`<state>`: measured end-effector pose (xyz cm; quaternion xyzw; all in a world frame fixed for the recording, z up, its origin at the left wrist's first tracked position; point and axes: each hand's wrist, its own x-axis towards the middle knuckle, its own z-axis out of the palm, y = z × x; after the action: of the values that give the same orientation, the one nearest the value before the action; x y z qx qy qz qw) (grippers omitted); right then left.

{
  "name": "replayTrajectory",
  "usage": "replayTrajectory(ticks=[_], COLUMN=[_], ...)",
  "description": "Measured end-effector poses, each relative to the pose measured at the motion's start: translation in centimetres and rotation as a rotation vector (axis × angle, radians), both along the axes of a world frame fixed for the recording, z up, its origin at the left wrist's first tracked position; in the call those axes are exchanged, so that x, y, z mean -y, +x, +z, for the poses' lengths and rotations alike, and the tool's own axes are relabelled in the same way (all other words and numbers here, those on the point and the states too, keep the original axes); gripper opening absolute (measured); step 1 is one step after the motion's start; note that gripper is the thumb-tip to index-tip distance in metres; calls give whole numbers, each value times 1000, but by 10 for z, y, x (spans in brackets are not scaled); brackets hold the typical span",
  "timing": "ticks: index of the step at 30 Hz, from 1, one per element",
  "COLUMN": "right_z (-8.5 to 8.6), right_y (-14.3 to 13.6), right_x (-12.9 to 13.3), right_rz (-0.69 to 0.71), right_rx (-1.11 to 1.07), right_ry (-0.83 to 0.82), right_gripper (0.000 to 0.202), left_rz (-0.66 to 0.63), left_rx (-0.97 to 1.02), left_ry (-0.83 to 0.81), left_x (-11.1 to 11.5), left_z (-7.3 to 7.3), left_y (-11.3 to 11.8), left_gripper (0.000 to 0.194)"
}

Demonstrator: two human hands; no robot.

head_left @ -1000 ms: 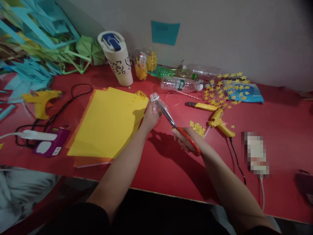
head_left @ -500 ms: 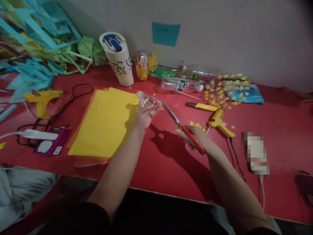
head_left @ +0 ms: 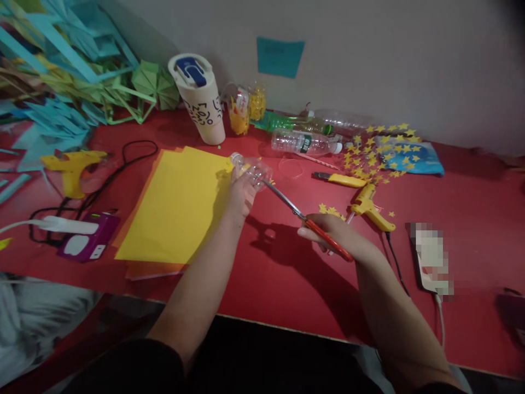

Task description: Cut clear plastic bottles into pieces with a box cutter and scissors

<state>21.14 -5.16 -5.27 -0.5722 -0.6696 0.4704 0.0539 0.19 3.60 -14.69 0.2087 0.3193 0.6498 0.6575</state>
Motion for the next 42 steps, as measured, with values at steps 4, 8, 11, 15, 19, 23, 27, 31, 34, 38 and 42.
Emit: replayTrajectory(ticks=[4,8,11,15,19,23,27,31,34,38,42], right_z=[-2,-7,-10,-13,-10,-7,-10,-14,-16,-18,-19], right_y=[-6,-9,-8,-6,-7,-9,-8,-6,-6,-5,-5], right_x=[-1,-1,0,0,-1,-1,-1,-1,-1,-1,-2], right_rz=[1,-62,-106,-152,-150,-157,-164,-155,-165,-162,-110], right_rx=[43,46,37,39,57,54,56,64,40,27,44], right_ry=[-11,-18,-53,-64,-72,-85,-75,-72,-73,-77,-84], right_gripper=[63,63,61,58,60,63,61,59,58,59,59], left_rz=[20,0,-70,-163,-145,-118,-139,-102,-75,-26,10], left_rx=[-17,-47,-78,-56,-29,-24,-17,-32,-78,-159,-235], left_ry=[-56,-68,-27,35,12,-38,-28,-44,-58,-80,-83], left_x=[0,4,8,11,11,10,10,9,8,6,4], left_z=[2,6,10,14,18,22,23,21,19,13,8], left_y=[2,4,3,0,2,6,5,5,8,10,10], left_gripper=[43,55,65,55,49,44,33,38,36,41,47])
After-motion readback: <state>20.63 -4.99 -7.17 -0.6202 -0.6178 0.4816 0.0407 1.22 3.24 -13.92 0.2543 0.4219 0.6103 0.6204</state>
